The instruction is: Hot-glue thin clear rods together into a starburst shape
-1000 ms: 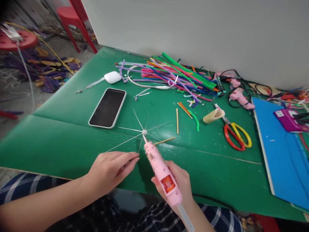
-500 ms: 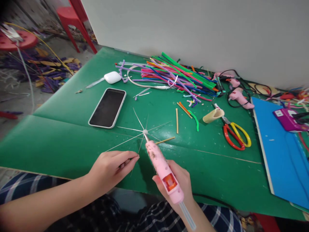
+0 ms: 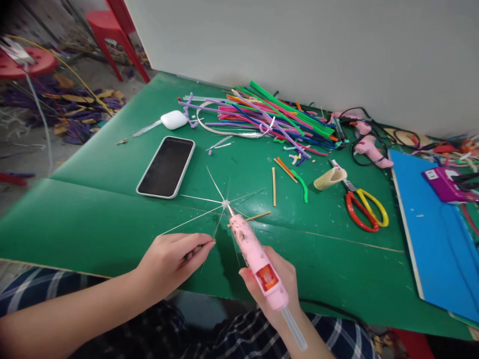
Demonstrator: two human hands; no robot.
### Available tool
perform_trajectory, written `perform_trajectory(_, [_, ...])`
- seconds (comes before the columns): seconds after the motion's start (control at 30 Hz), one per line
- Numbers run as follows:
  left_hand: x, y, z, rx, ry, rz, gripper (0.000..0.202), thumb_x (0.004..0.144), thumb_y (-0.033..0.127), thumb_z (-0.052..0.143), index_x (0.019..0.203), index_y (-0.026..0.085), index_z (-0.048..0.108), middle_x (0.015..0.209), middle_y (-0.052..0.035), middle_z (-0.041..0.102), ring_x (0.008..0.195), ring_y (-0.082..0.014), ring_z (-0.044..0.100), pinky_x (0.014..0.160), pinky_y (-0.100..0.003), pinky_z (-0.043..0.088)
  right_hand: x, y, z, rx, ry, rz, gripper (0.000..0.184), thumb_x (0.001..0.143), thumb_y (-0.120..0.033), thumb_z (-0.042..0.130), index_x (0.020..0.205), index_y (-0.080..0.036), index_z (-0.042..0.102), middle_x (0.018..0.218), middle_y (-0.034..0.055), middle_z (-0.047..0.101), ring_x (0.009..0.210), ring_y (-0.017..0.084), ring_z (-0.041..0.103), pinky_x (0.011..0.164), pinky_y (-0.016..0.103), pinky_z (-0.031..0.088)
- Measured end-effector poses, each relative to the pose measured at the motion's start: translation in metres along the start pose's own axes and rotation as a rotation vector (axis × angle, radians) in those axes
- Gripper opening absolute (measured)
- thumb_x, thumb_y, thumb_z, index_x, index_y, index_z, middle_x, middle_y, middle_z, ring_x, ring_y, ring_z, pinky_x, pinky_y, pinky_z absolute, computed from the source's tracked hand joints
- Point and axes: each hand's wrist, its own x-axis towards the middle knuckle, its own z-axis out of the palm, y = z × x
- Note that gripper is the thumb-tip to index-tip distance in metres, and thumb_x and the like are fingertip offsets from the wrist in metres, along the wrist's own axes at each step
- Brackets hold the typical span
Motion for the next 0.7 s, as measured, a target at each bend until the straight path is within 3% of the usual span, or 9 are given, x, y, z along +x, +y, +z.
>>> perform_trajectory(0.7, [0.002, 0.001, 0.000, -0.009, 0.024, 0.005, 0.013, 0.083, 0.021, 0.050, 0.078, 0.018, 0.061, 0.051, 0.0060, 0.056, 0.043, -0.0063, 0.051, 0.046, -0.019, 0.039, -0.001, 0.007, 0.000, 0.016, 0.017, -0.016, 0.028, 0.074, -0.047, 0.056, 0.065, -0.020, 0.057, 0.053, 0.0005, 0.059, 0.042, 0.012, 0.054, 0.039, 0.022, 0.047])
